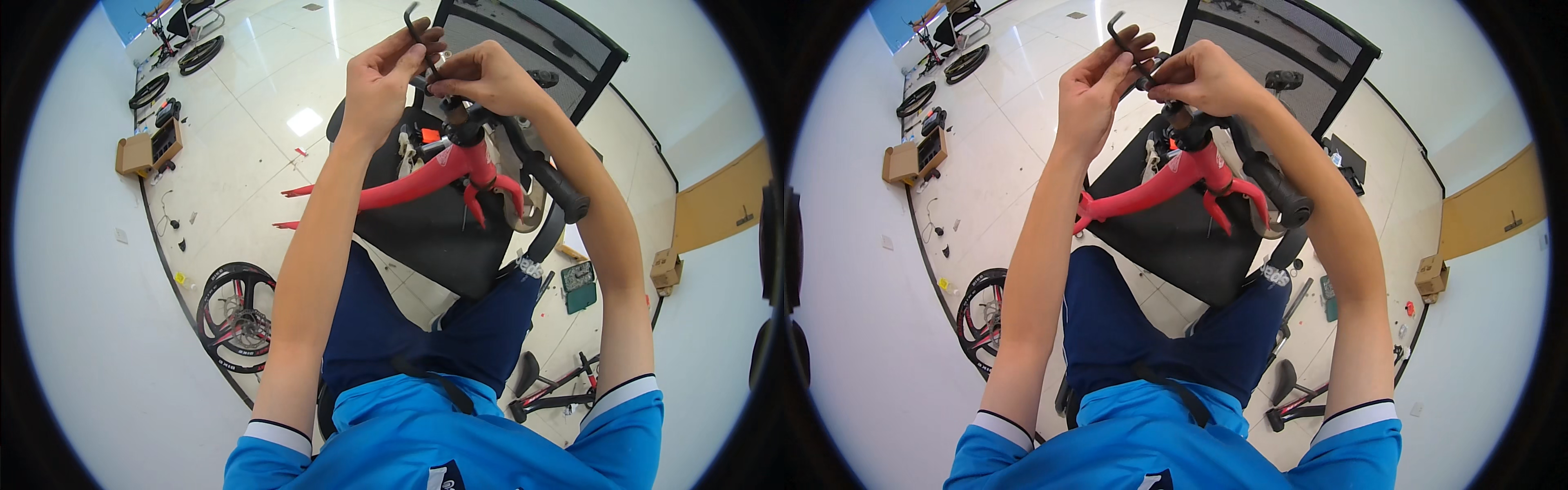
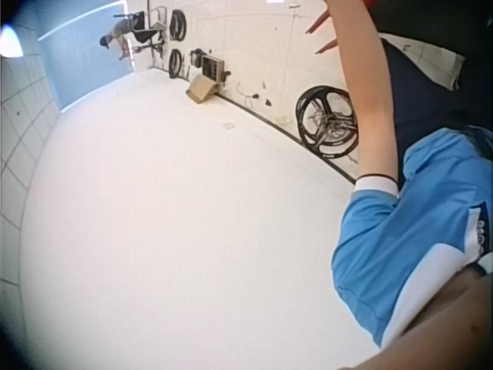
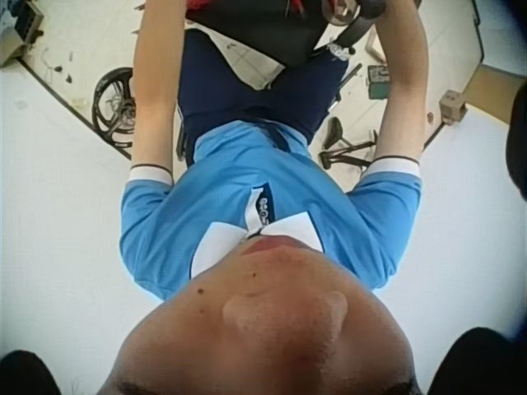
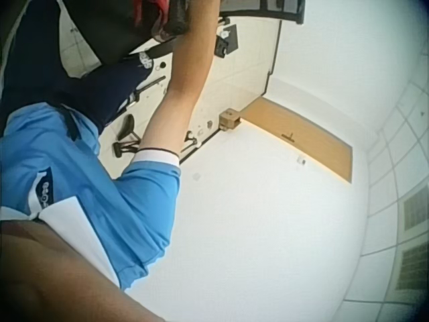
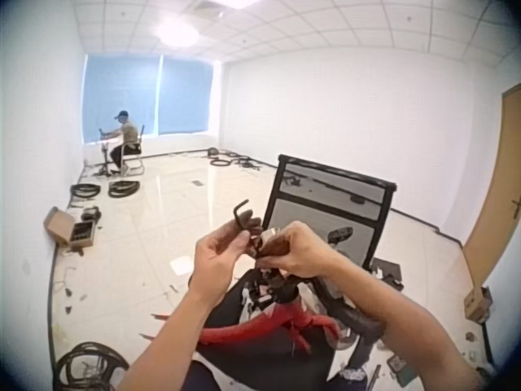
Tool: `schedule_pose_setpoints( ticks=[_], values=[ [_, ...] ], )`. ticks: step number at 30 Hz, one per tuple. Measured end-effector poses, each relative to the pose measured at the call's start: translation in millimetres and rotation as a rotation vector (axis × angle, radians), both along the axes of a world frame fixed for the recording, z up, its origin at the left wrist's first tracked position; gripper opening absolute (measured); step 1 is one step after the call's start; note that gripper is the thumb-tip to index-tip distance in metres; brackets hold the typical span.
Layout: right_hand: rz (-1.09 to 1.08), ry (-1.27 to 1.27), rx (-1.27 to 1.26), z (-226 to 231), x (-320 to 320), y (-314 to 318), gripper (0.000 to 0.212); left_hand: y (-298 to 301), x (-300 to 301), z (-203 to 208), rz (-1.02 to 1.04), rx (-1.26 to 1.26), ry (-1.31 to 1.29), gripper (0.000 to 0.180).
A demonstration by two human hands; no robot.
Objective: The person sits on a chair and assembles a bicycle fork by inserting a black steerer tube into the pink fork and tightening it with an Allen key. The person then removes the fork and works on the steerer tube separately, adjusting small components.
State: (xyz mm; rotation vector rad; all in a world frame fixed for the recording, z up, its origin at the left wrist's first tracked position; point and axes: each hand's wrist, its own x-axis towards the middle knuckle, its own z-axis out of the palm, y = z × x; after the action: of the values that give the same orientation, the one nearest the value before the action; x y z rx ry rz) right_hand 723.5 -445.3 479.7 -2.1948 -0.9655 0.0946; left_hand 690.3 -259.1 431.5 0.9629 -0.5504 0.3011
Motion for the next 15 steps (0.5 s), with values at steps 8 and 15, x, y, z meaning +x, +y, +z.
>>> schedule_pose_setpoints(
  ticks=[8, 15],
  values=[
    [0.080, -0.031, 0.039, -7.9, 7.6, 4.7, 0.027, 3.8, 4.2, 2.5, 0.336, 0.178, -0.020, 0.027],
    [-0.060, -0.064, -0.006, -2.7, 1.0, -2.3, 0.027, -2.4, 3.5, -1.8, 0.212, 0.176, -0.004, 0.029]
  ],
)
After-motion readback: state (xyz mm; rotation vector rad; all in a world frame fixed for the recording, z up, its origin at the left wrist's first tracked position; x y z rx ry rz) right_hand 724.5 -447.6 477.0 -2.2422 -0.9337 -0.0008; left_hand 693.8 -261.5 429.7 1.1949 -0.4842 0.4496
